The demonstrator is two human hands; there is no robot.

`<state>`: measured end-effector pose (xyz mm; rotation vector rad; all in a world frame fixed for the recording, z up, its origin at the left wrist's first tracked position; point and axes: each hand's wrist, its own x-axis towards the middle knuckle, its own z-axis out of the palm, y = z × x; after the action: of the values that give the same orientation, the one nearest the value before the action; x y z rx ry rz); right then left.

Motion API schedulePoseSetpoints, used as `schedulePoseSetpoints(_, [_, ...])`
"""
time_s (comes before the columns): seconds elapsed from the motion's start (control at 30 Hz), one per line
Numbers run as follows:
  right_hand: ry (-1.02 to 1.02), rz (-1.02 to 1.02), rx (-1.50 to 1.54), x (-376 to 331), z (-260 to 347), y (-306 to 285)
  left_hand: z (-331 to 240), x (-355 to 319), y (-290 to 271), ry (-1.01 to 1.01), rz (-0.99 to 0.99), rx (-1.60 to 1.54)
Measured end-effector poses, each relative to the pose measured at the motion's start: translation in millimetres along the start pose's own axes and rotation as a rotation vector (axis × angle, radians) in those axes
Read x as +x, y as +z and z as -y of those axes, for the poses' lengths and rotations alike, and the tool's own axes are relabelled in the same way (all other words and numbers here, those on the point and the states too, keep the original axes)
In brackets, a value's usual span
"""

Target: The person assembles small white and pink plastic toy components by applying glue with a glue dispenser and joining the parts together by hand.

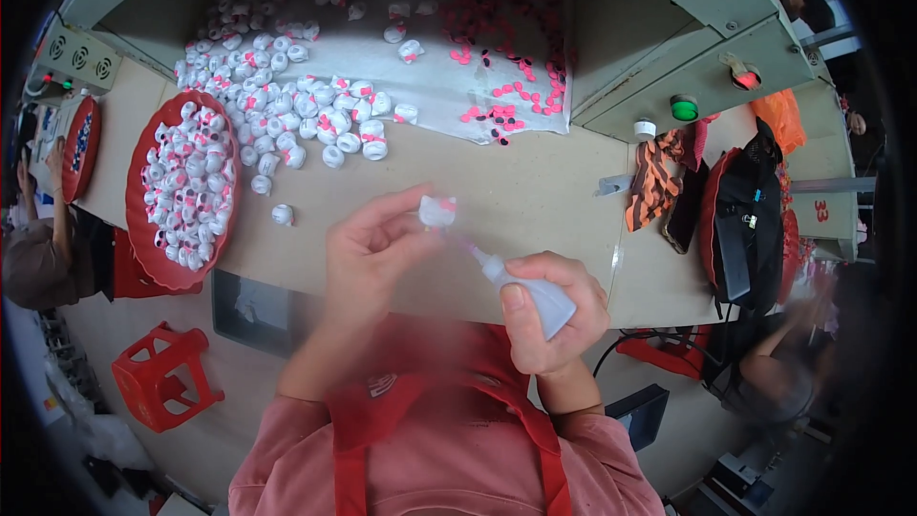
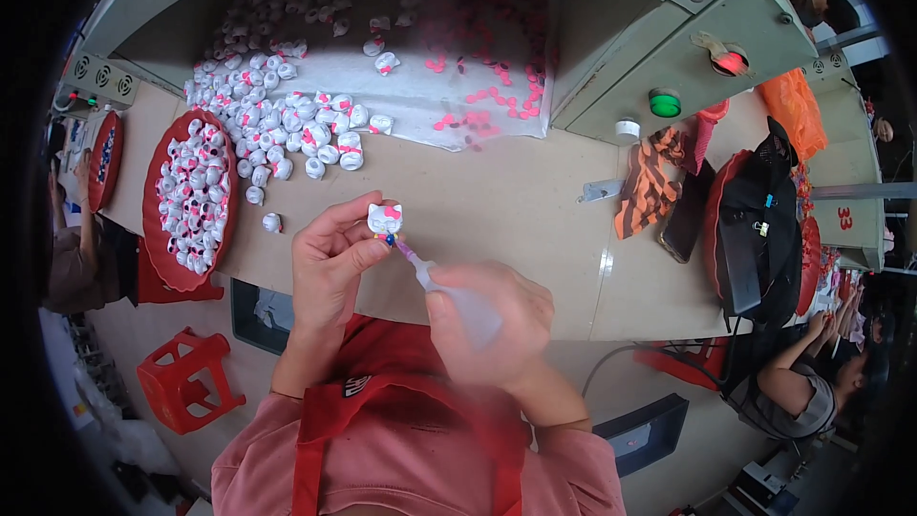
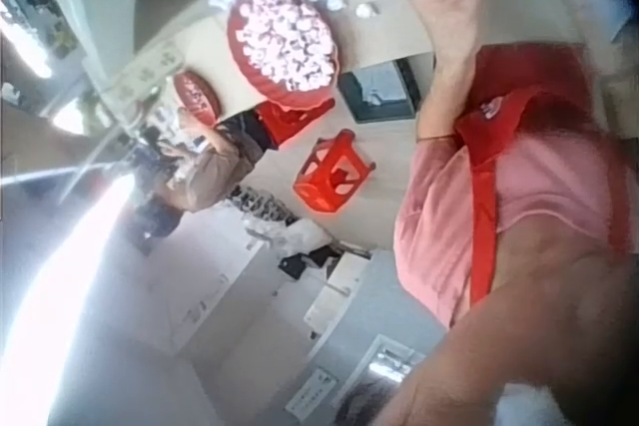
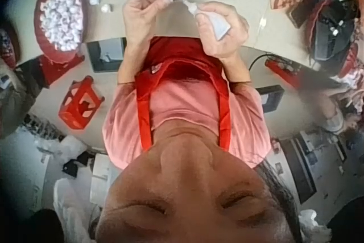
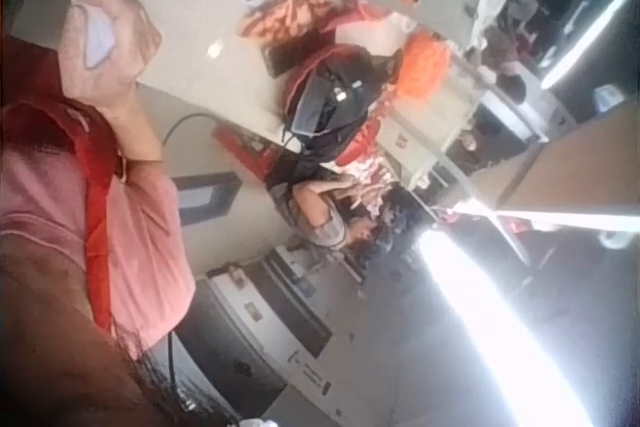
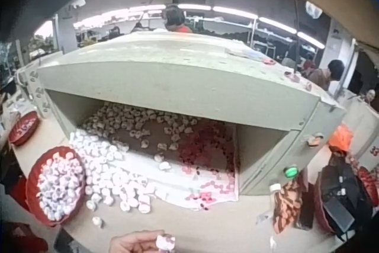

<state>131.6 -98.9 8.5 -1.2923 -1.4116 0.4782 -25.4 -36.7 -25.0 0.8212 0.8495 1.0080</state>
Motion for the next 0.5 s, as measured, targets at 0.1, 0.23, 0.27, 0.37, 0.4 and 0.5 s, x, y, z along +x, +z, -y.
schedulePoseSetpoints(0.1, [0.306,-0.081,0.127,1.1,-2.3,9.2,5.7,6.1,-3.2,0.073,-0.029,0.011])
schedulePoseSetpoints(0.23, [0.754,-0.137,0.542,25.9,-43.8,10.9,14.9,8.9,-15.4,0.061,-0.042,-0.03])
schedulePoseSetpoints(0.27, [0.713,-0.087,0.334,27.3,-71.2,6.3,16.7,8.9,-15.7,0.052,-0.019,-0.029])
schedulePoseSetpoints(0.37, [0.558,-0.022,-0.207,55.1,-98.6,14.2,15.0,6.7,-17.5,0.026,-0.001,-0.042])
schedulePoseSetpoints(0.4, [0.434,0.005,-0.534,63.0,-99.1,18.8,13.6,5.9,-18.9,0.01,-0.017,-0.057])
schedulePoseSetpoints(0.5, [0.205,0.132,-0.824,71.4,-106.7,26.6,12.6,7.4,-24.9,0.032,-0.009,-0.082])
